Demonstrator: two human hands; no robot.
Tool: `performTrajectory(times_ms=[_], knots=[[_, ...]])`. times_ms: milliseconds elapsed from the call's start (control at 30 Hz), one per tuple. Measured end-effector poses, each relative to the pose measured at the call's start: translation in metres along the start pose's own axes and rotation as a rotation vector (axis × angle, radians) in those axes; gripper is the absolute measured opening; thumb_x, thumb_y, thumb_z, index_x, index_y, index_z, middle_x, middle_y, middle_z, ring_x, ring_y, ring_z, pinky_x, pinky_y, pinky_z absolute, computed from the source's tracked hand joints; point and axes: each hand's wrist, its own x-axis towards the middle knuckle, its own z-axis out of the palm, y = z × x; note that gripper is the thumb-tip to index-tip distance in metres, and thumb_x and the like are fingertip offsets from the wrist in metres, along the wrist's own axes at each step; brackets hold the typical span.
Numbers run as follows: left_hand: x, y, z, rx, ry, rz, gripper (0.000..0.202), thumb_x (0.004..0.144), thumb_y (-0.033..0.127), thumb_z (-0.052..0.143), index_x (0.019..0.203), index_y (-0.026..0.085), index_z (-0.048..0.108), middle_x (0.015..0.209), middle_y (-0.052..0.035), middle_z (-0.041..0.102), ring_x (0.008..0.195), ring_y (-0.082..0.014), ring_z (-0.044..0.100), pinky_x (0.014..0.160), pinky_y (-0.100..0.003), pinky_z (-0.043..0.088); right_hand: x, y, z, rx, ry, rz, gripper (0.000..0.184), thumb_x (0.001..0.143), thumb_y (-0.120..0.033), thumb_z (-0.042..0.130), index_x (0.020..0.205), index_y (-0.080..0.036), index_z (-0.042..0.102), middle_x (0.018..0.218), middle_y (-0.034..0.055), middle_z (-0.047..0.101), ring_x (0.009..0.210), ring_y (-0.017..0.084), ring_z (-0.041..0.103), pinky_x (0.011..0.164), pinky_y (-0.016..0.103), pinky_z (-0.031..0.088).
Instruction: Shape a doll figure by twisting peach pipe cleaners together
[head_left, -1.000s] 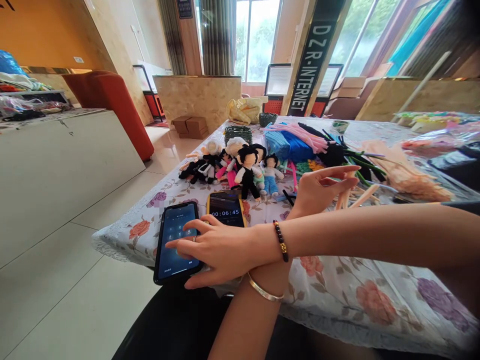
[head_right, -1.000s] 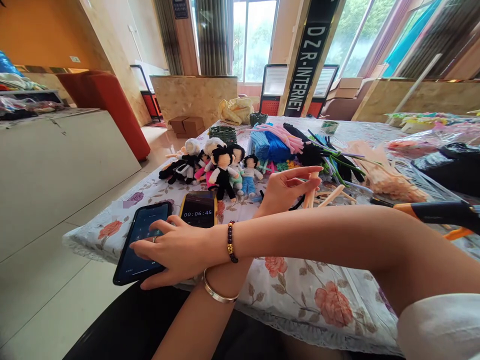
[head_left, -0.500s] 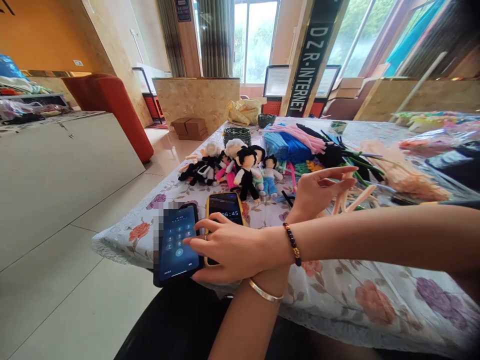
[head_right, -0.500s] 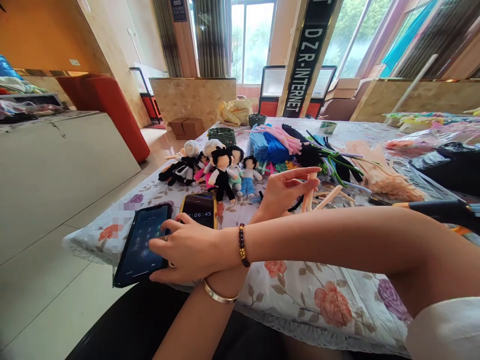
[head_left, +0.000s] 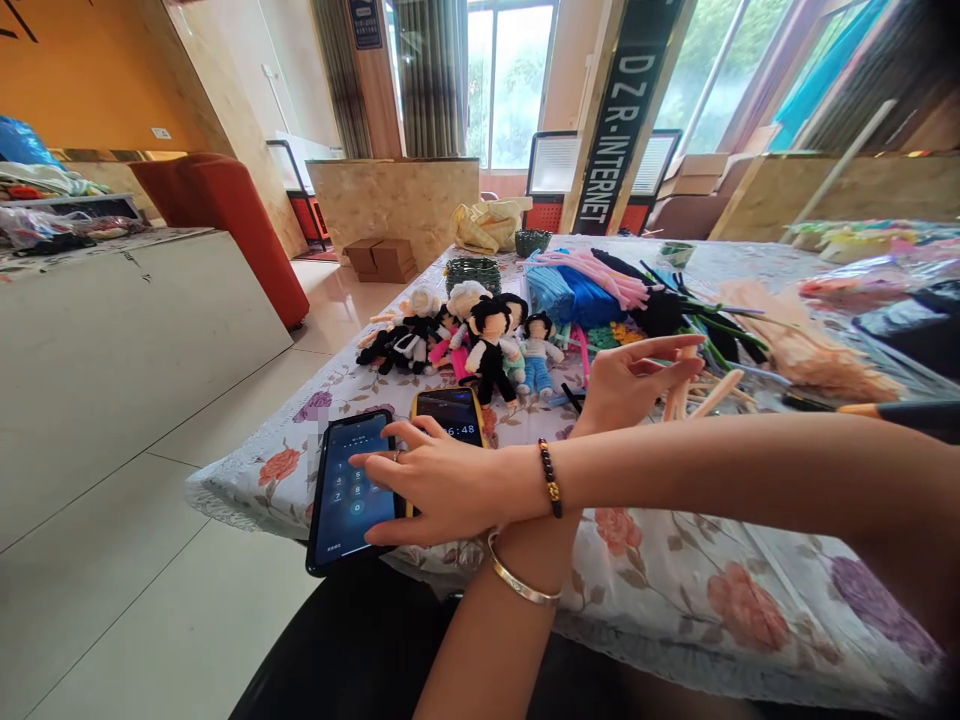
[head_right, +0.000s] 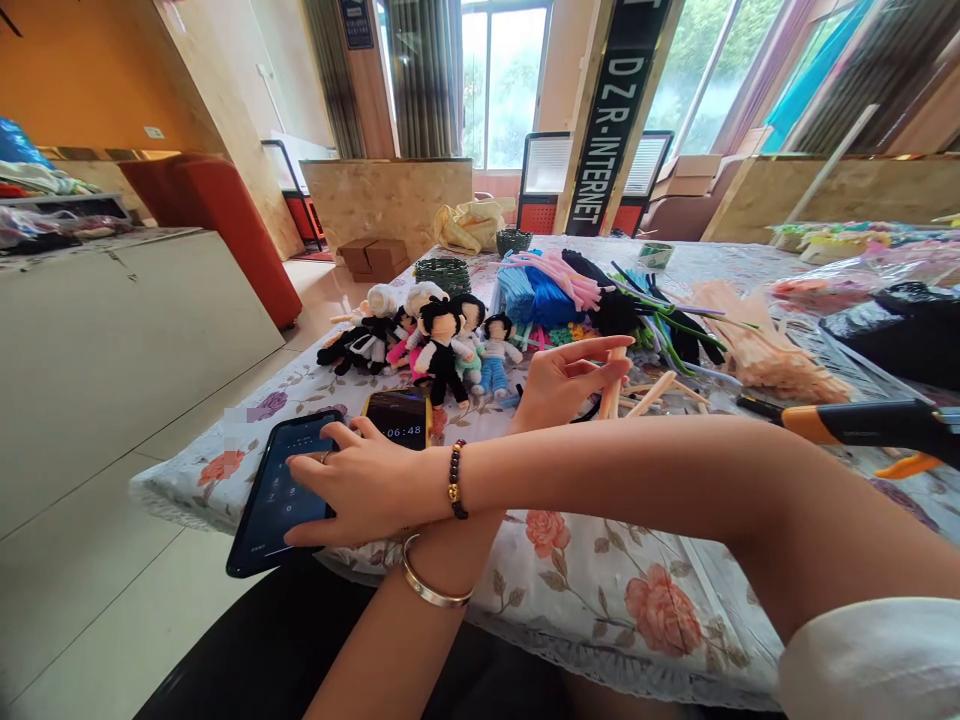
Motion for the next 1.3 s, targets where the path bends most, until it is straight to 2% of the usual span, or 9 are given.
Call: performTrajectory(times_ms=[167, 400, 533, 667, 833, 1133, 1300], knots=[[0.000, 0.000, 0.000, 0.005, -0.003, 0.007, 0.031, 0.066, 0.024, 0.072, 0.096, 0.017, 0.074, 0.072, -0.0004, 0.058, 0.059, -0.0067, 0.047, 0.055, -0.022, 0.036, -0.014, -0.007, -0.012, -0.064, -0.029, 0.000, 0.050, 0.090, -0.053, 0.038, 0.100, -0.010, 0.060, 0.067, 0.0099, 0.063, 0.107, 0.029, 0.046, 0.092, 0.045, 0.030], [0.001, -0.003, -0.002, 0.018, -0.007, 0.027, 0.036, 0.066, 0.031, 0.072, 0.100, 0.018, 0.072, 0.076, -0.0005, 0.059, 0.062, -0.0067, 0.051, 0.061, -0.021, 0.039, -0.017, -0.007, -0.015, -0.064, 0.065, 0.005, 0.035, 0.092, -0.042, 0.039, 0.093, -0.014, 0.060, 0.068, 0.0080, 0.064, 0.105, 0.026, 0.047, 0.091, 0.041, 0.027], [0.004, -0.006, -0.003, 0.024, 0.000, 0.024, 0.039, 0.065, 0.034, 0.073, 0.100, 0.018, 0.072, 0.075, -0.0014, 0.060, 0.061, -0.0070, 0.050, 0.061, -0.022, 0.039, -0.016, -0.005, -0.015, -0.108, 0.056, 0.003, 0.022, 0.089, -0.027, 0.040, 0.091, -0.014, 0.058, 0.072, 0.0082, 0.064, 0.098, 0.024, 0.049, 0.090, 0.040, 0.027], [0.004, -0.005, -0.003, 0.016, 0.002, 0.030, 0.039, 0.064, 0.033, 0.073, 0.099, 0.016, 0.072, 0.081, -0.0025, 0.061, 0.061, -0.0063, 0.051, 0.060, -0.022, 0.038, -0.011, 0.000, -0.013, -0.154, 0.047, 0.009, 0.018, 0.085, -0.020, 0.039, 0.087, -0.014, 0.056, 0.073, 0.0077, 0.062, 0.093, 0.022, 0.050, 0.087, 0.038, 0.029], [0.001, -0.001, -0.003, 0.050, 0.006, 0.002, 0.037, 0.066, 0.031, 0.072, 0.100, 0.015, 0.072, 0.081, -0.0030, 0.059, 0.059, -0.0055, 0.049, 0.055, -0.021, 0.035, 0.002, 0.010, -0.012, -0.152, 0.035, 0.017, 0.017, 0.084, -0.019, 0.038, 0.089, -0.013, 0.054, 0.077, 0.0080, 0.063, 0.094, 0.022, 0.050, 0.086, 0.036, 0.031], [0.002, -0.002, -0.003, 0.012, 0.020, -0.008, 0.038, 0.065, 0.031, 0.073, 0.099, 0.016, 0.072, 0.081, -0.0024, 0.059, 0.059, -0.0056, 0.049, 0.056, -0.021, 0.035, 0.011, 0.025, -0.001, -0.162, 0.054, 0.020, 0.018, 0.084, -0.019, 0.038, 0.092, -0.012, 0.053, 0.076, 0.0089, 0.063, 0.099, 0.025, 0.050, 0.085, 0.039, 0.032], [-0.001, -0.001, -0.002, 0.008, 0.027, -0.010, 0.040, 0.065, 0.032, 0.072, 0.101, 0.015, 0.072, 0.082, -0.0025, 0.058, 0.063, -0.0071, 0.053, 0.056, -0.020, 0.036, 0.012, 0.027, 0.001, -0.135, 0.027, 0.012, 0.024, 0.086, -0.019, 0.038, 0.103, -0.011, 0.053, 0.078, 0.0100, 0.064, 0.104, 0.027, 0.047, 0.086, 0.042, 0.031]])
